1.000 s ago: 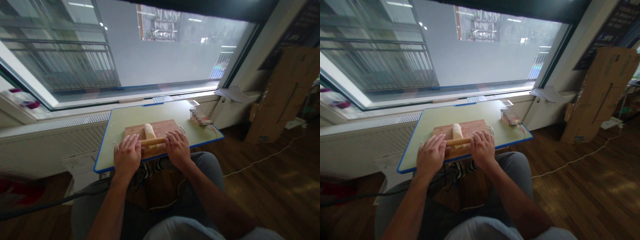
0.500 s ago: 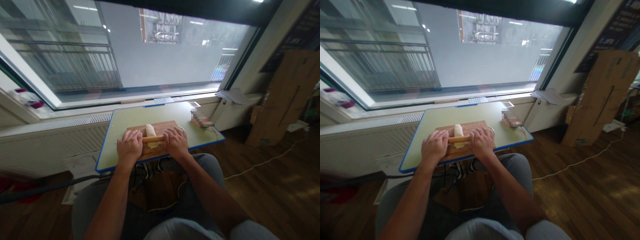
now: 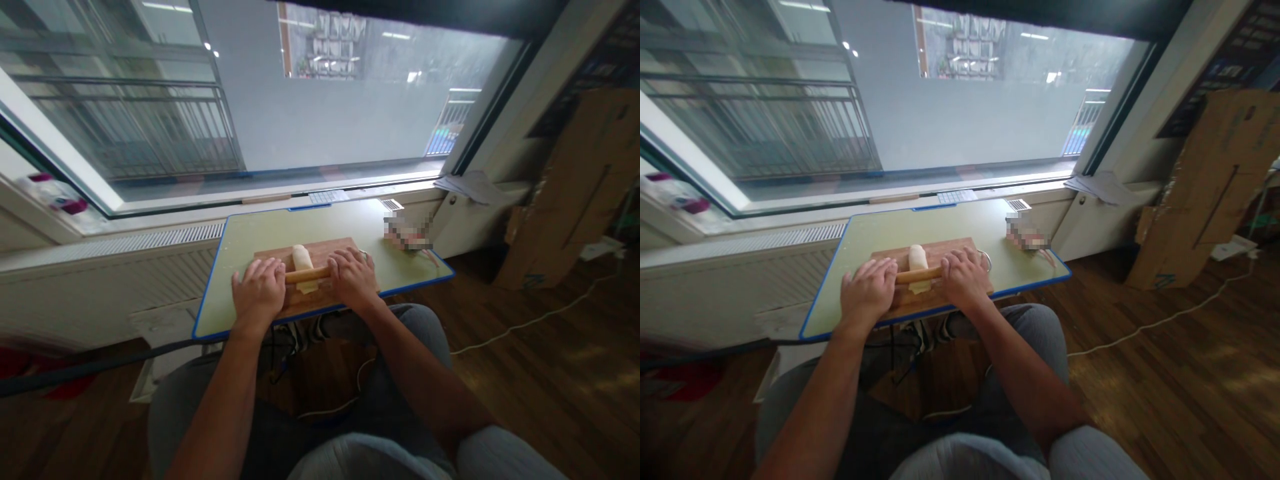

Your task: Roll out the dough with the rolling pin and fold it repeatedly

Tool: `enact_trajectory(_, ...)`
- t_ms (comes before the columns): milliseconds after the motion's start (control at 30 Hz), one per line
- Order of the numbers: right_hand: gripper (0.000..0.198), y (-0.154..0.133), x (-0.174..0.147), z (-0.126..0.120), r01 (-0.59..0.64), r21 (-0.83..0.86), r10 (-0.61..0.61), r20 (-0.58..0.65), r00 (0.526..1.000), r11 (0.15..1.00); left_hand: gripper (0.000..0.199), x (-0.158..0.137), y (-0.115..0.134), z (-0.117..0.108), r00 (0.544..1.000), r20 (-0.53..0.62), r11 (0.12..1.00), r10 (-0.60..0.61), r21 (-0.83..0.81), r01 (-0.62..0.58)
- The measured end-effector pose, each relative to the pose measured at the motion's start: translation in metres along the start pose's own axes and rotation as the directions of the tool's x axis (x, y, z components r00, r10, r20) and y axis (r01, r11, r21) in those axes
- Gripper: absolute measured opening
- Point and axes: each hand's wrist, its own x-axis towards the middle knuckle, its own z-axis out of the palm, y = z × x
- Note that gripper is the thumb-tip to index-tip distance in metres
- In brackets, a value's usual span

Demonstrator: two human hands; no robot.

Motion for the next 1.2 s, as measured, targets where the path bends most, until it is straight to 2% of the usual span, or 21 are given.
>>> enact_trajectory(133,0.039,0.002,0.002,0.002,0.001,-0.006,-0.001,0.002,1.0,1.0,0.049,0.006,0.003,-0.001,1.0,-0.007,1.0,0.009,0.015,-0.009)
enact_trajectory(333,0.042,0.0,-0.045,-0.008,0.02,0.002,-0.02,-0.03,0.999,1.0,0.054,-0.042,-0.003,-0.003,0.997,-0.047,0.998,0.059,-0.023,-0.06)
enact_trajectory(400,0.042,0.0,-0.052,-0.01,0.027,0.003,-0.027,-0.035,0.999,1.0,0.053,-0.049,-0.004,-0.004,0.997,-0.046,0.997,0.063,-0.032,-0.064)
enact_trajectory(467,0.042,0.001,-0.047,-0.008,0.022,-0.002,-0.022,-0.033,0.999,1.0,0.052,-0.044,-0.004,-0.003,0.998,-0.039,0.998,0.056,-0.034,-0.058)
enact_trajectory(633,0.041,0.003,-0.007,0.001,0.006,-0.038,-0.006,-0.006,1.0,0.999,0.048,0.0,0.003,-0.002,1.0,0.011,1.0,0.02,0.011,-0.02)
enact_trajectory(733,0.041,0.001,0.004,0.002,0.007,-0.05,-0.006,0.01,1.0,0.999,0.049,0.013,0.004,-0.001,0.999,0.028,0.999,0.018,0.036,-0.019)
enact_trajectory(800,0.041,0.0,-0.004,0.0,-0.006,-0.046,0.005,-0.004,1.0,0.999,0.05,0.006,0.003,-0.001,0.999,0.022,0.999,0.024,0.028,-0.024)
enact_trajectory(967,0.043,-0.002,-0.047,-0.01,0.012,-0.011,-0.012,-0.02,1.0,1.0,0.053,-0.037,-0.005,-0.003,0.997,-0.026,0.997,0.074,-0.015,-0.075)
enact_trajectory(1033,0.044,-0.002,-0.054,-0.012,0.02,0.0,-0.02,-0.017,1.0,1.0,0.054,-0.046,-0.006,-0.004,0.997,-0.029,0.997,0.078,-0.025,-0.078)
enact_trajectory(1100,0.044,-0.002,-0.048,-0.011,0.021,-0.001,-0.021,-0.017,1.0,1.0,0.054,-0.043,-0.006,-0.004,0.997,-0.02,0.997,0.071,-0.027,-0.071)
enact_trajectory(1200,0.042,-0.003,-0.024,-0.007,0.009,-0.022,-0.009,0.004,1.0,1.0,0.052,-0.02,-0.004,-0.001,0.999,0.002,0.999,0.041,-0.013,-0.041)
